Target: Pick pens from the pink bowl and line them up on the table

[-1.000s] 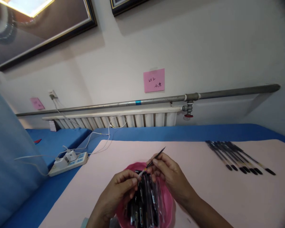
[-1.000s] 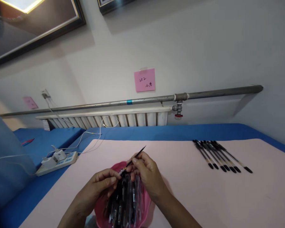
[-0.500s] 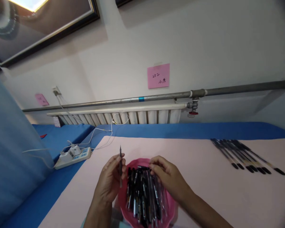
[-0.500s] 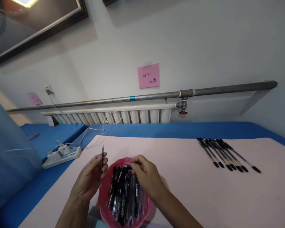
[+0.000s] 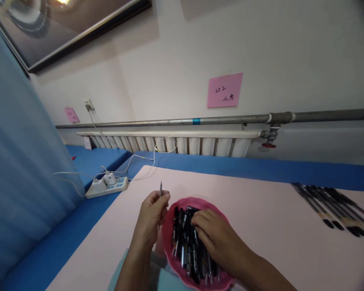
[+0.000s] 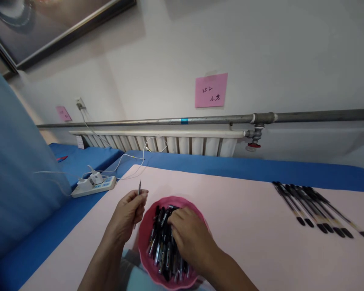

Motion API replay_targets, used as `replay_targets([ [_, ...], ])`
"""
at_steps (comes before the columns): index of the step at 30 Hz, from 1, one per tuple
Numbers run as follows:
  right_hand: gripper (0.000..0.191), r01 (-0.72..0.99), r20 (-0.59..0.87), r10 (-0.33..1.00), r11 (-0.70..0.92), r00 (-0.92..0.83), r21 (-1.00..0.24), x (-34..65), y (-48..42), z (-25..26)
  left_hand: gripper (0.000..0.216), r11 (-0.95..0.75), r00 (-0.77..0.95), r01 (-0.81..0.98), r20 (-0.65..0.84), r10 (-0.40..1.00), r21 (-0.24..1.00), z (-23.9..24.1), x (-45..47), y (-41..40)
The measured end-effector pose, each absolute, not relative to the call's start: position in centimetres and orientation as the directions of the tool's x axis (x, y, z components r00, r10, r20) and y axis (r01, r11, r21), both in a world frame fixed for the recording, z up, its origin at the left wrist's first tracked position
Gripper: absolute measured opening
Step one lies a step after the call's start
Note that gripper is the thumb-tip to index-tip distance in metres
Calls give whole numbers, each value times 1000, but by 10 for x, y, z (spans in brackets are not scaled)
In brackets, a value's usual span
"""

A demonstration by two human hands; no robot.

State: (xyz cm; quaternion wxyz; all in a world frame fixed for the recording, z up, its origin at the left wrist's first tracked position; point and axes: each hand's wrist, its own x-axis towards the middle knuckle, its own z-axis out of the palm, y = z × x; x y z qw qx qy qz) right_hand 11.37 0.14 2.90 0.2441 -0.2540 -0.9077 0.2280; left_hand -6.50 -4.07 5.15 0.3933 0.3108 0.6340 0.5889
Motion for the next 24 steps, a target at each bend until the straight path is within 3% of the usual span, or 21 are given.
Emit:
replay_targets([
  [4, 23, 366, 339, 591, 761, -732, -536, 113, 1, 26, 15, 187, -551, 122, -90, 830, 975, 44, -64, -40],
  [6, 23, 369, 354, 601, 757, -717, -539, 114, 1, 25, 13, 258, -590, 338, -10, 807, 905, 41, -61, -37],
  [10, 22, 359, 361, 597, 760, -717, -542, 115, 1, 23, 23, 454, -553, 743, 70, 830, 492, 37, -50, -29],
  [13, 22, 353, 357, 595, 757, -720, -549, 115, 1, 23, 27, 476, -535, 793, 58, 843, 381, 36, -45, -25],
  [19, 22, 367, 321, 599, 746, -733, -556, 116, 1, 24, 14, 478, -518, 826, 64, 853, 299, 36, -44, -27],
  [24, 22, 353, 327, 598, 743, -731, -568, 117, 1, 24, 16, 446, -478, 860, 87, 874, 247, 38, -42, -30],
])
